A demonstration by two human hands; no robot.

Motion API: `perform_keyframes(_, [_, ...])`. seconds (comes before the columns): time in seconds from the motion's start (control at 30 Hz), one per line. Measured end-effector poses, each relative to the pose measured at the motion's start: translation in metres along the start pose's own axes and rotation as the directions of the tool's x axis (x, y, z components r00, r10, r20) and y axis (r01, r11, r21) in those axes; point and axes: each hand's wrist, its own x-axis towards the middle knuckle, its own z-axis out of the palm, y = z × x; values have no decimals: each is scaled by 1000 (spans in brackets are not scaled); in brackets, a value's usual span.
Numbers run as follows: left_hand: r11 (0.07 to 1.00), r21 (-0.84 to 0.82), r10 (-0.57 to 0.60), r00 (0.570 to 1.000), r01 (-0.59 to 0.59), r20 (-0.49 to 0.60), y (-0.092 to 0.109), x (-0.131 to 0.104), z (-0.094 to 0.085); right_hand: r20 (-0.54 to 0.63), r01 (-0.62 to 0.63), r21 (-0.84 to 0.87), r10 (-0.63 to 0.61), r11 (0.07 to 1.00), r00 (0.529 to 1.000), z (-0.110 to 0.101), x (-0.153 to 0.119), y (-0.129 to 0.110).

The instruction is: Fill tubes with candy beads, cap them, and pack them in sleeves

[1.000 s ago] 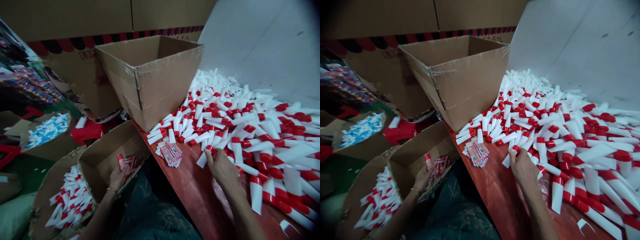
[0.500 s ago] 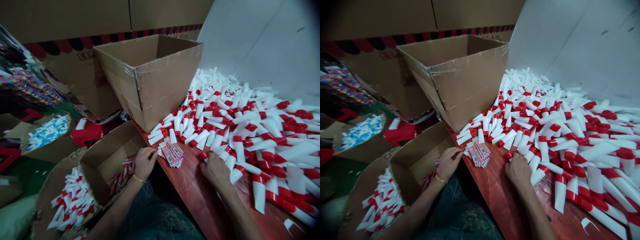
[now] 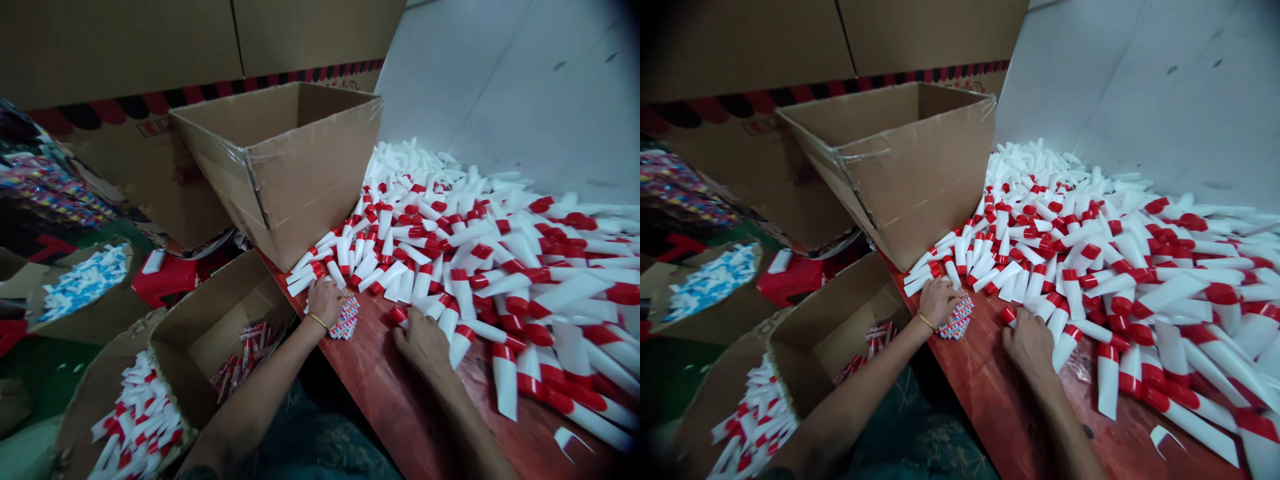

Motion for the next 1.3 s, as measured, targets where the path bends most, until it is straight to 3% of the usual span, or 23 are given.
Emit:
perform_keyframes(0.07, [998, -57, -8, 1000, 6, -28, 6, -4, -6, -2, -48, 262, 50, 964, 999, 0, 0, 2])
perform_keyframes(0.1, [994, -108, -12, 999, 7, -43, 10, -7, -9, -13, -62, 426, 75, 903, 997, 0, -1, 1])
perform_keyframes(0.2, [954, -299, -37, 997, 16, -63, 25, -15, -15, -23, -27, 819, 81, 573, 996, -4, -2, -11])
perform_keyframes(0.27, [907, -419, -56, 997, 29, -53, 35, -21, -16, -1, -14, 928, 40, 372, 999, -5, 0, -22])
perform_keyframes(0.37, [841, -541, -71, 996, 26, -63, 43, -30, -17, -2, -7, 974, 41, 226, 999, -6, 3, -34])
perform_keyframes(0.47, [828, -557, -109, 993, 62, -52, 45, -39, -19, -21, 0, 983, 109, 184, 994, -7, 2, -36])
perform_keyframes(0.53, [770, -617, -134, 987, 162, 91, 46, -43, -19, -40, 20, 987, 123, 161, 992, -10, -2, -34])
perform_keyframes(0.57, [694, -681, -141, 971, 235, 192, 47, -44, -18, -49, 31, 988, 120, 149, 992, -11, -4, -33])
perform_keyframes(0.63, [432, -821, -129, 927, 372, 352, 52, -45, -15, -65, 51, 990, 112, 129, 992, -13, -9, -31])
perform_keyframes(0.73, [-7, -881, -141, 872, 473, 470, 60, -44, -11, -59, 42, 992, 143, 116, 988, -11, -15, -30])
perform_keyframes(0.8, [-155, -851, -128, 844, 502, 521, 64, -44, -12, -50, 31, 994, 190, 102, 981, -7, -17, -29])
perform_keyframes(0.87, [-187, -835, -102, 835, 517, 540, 67, -45, -12, -49, 30, 995, 218, 92, 975, -4, -17, -28])
perform_keyframes(0.97, [-158, -848, -119, 843, 506, 525, 69, -47, -10, -46, 27, 995, 212, 92, 976, -2, -17, -29])
perform_keyframes(1.17, [-156, -920, -234, 892, 359, 387, 70, -43, -4, 43, -59, 994, 181, 87, 983, -6, -21, -33])
perform_keyframes(1.3, [-206, -911, -289, 868, 356, 405, 67, -40, -8, -51, 42, 981, 43, 189, 998, -14, -36, -22])
